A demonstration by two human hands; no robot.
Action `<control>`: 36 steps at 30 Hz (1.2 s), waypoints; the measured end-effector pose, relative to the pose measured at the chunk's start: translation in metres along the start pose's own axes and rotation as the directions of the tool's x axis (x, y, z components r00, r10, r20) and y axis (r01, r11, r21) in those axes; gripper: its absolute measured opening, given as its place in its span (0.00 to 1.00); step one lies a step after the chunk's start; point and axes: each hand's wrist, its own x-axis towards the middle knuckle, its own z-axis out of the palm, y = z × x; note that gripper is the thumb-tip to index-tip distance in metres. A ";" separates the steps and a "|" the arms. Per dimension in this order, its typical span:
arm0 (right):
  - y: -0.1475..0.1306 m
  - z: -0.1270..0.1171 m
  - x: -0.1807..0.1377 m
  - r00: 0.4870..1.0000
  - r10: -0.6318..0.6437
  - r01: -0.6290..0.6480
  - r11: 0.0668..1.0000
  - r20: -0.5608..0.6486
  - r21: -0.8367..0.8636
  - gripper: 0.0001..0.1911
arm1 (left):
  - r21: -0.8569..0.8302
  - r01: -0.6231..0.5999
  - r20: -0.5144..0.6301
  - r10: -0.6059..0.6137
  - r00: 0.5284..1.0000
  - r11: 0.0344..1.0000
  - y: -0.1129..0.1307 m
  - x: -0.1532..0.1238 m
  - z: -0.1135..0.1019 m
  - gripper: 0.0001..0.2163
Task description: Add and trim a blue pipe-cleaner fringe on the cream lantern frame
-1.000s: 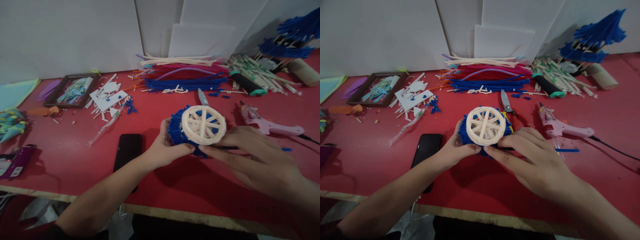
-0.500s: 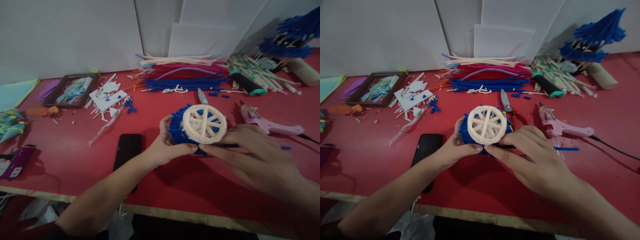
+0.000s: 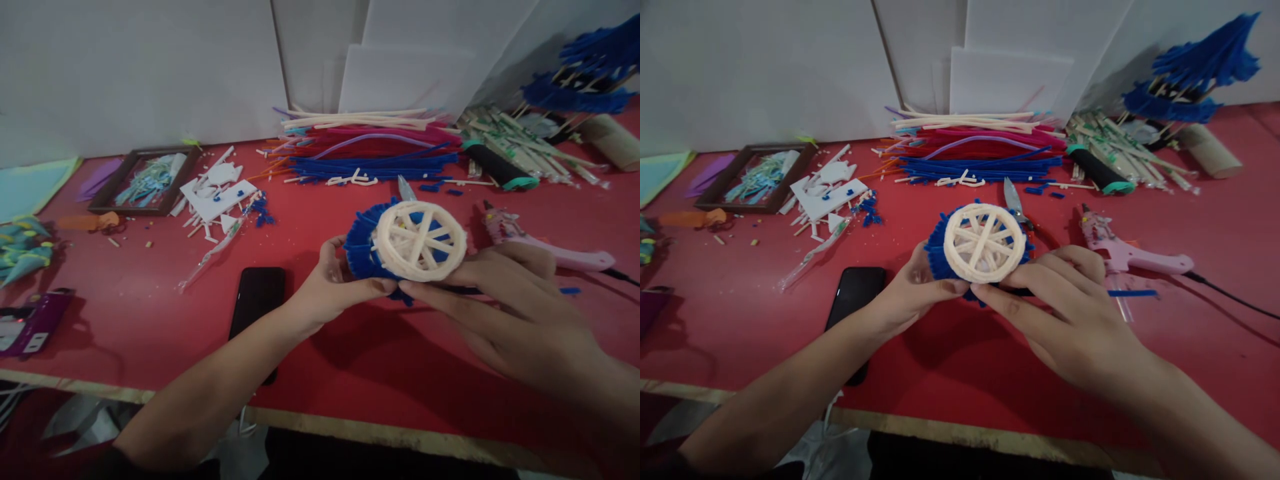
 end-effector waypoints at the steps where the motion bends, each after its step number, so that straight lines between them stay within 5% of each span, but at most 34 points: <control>1: 0.000 0.000 -0.001 1.000 -0.002 0.002 1.000 0.006 0.006 0.17 | -0.011 0.007 0.000 -0.007 1.000 1.000 0.001 0.000 0.001 0.37; 14: 0.000 -0.005 0.002 0.999 -0.031 0.030 0.999 0.027 0.023 0.14 | 0.042 0.024 -0.079 -0.021 0.997 0.999 0.002 -0.003 0.004 0.38; 18: 0.000 -0.003 0.001 0.998 0.055 -0.056 0.998 0.020 0.021 0.11 | 0.038 0.018 -0.050 -0.016 0.999 0.999 0.000 -0.001 0.004 0.37; 36: -0.003 0.000 0.002 1.000 0.011 -0.011 1.000 0.028 0.005 0.10 | 0.103 -0.101 0.038 0.097 0.995 0.990 -0.008 -0.001 -0.006 0.36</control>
